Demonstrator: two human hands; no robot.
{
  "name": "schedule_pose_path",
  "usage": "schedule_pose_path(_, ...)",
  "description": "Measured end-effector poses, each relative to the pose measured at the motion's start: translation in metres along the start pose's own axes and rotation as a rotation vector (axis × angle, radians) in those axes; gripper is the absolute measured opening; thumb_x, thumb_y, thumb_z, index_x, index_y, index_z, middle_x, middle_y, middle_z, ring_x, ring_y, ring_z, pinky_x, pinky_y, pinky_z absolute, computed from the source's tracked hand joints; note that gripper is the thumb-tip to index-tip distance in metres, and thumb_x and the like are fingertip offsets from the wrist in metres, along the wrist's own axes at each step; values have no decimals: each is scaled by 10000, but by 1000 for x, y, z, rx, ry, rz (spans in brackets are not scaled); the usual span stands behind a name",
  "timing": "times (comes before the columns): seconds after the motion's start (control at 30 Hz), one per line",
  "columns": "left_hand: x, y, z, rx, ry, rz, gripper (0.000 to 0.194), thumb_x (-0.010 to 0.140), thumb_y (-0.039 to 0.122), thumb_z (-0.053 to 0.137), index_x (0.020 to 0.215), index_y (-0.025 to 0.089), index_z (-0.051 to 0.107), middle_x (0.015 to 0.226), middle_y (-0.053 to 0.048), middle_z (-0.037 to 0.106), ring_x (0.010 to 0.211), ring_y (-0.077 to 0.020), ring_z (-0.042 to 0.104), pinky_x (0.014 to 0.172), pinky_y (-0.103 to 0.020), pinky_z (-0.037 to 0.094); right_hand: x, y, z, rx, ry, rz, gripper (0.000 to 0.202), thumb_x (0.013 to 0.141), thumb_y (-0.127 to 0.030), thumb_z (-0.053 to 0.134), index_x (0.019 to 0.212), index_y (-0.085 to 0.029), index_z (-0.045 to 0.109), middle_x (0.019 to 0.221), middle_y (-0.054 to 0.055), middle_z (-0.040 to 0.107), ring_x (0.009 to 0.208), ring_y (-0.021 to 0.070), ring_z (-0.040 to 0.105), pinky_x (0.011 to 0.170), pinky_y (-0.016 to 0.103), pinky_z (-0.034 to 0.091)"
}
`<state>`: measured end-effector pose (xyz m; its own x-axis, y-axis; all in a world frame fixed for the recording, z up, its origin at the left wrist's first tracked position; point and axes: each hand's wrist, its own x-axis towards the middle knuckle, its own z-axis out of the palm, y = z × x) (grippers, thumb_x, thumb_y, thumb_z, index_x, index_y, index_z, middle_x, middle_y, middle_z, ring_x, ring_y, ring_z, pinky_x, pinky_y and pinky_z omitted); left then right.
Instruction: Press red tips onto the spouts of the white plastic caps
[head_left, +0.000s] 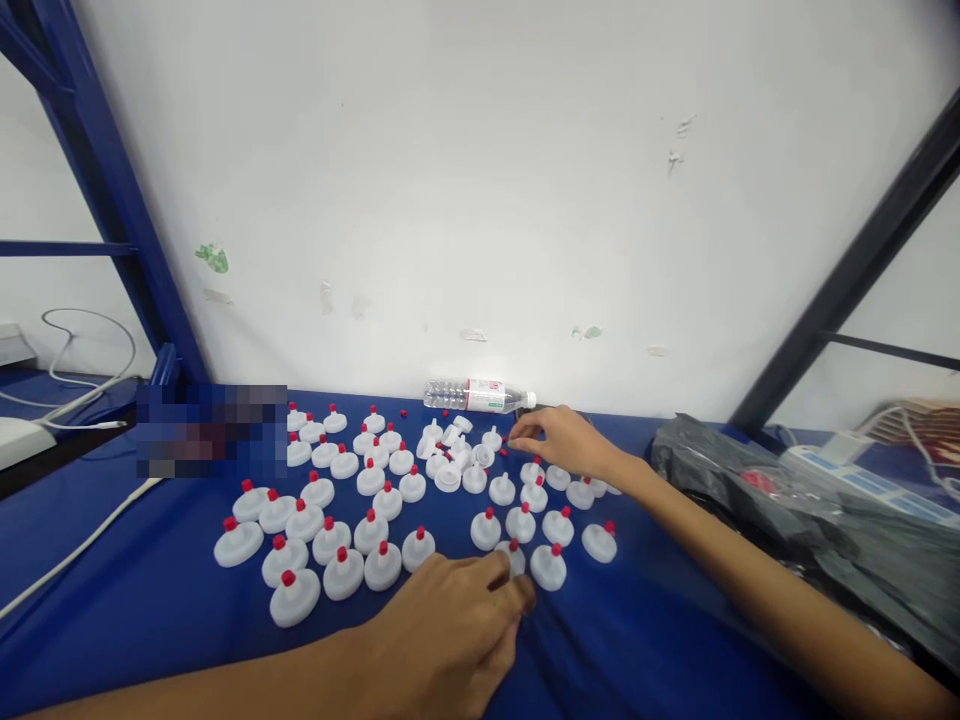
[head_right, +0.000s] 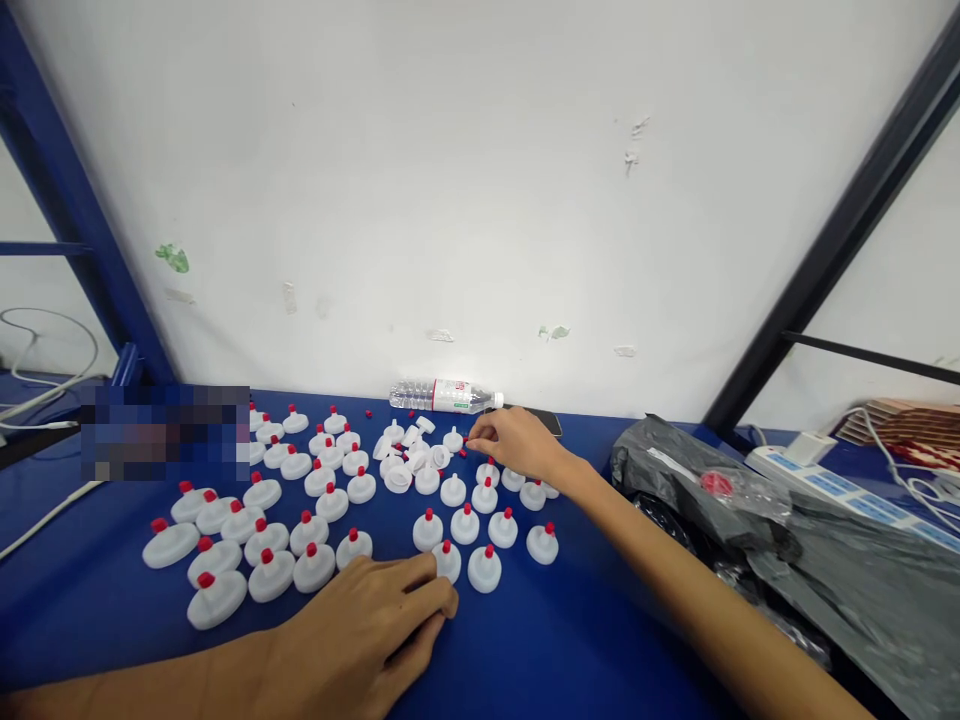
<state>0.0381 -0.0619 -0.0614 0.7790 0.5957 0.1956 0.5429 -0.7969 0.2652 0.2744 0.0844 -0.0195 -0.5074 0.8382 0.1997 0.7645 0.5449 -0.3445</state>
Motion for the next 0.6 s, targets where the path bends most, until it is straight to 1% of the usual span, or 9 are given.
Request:
schedule_pose_path(0.13,0,1,1,6,0,-3,196,939,129,466,1059,246,568,1028,25,664,807,-152,676,627,-318,454,19,-4,5,38,-114,-1,146,869,-364,759,878,-221,785,803,4,787,731,192,735,659,265,522)
schedule_pose_path(0.27,1,1,1,20,11,0,203,937,125,467,1063,247,569,1039,24,669,802,-150,671,622,-316,454,26,-6,6,51,-171,-15,56,841,-259,769,825,-207,781,776,6,775,726,186,725,654,262,507)
schedule_pose_path(0.37,1,1,0,24,7,10,200,938,133,473,1070,245,573,1042,19,672,792,-151,668,614,-314,453,21,-5,0,56,-139,-17,43,856,-220,732,833,-196,760,817,22,774,768,194,723,681,275,512)
schedule_pose_path(0.47,0,1,-1,23,-3,12,204,938,135,478,1078,243,579,1043,14,674,787,-151,665,611,-308,452,9,-8,-12,93,-83,-8,84,923,-229,647,923,-197,725,859,25,779,806,187,735,711,275,536)
schedule_pose_path(0.53,0,1,-2,16,-6,22,205,937,129,475,1073,239,581,1037,14,674,778,-147,661,611,-303,453,-1,-14,-23,118,-59,-16,101,950,-252,620,973,-206,707,884,16,784,829,176,742,737,265,550)
schedule_pose_path(0.6,0,1,-3,11,-4,34,206,934,127,477,1074,237,582,1031,15,674,777,-145,659,612,-301,454,-9,-24,-32,124,-62,-50,115,956,-294,638,985,-216,717,913,8,785,849,168,740,743,248,552)
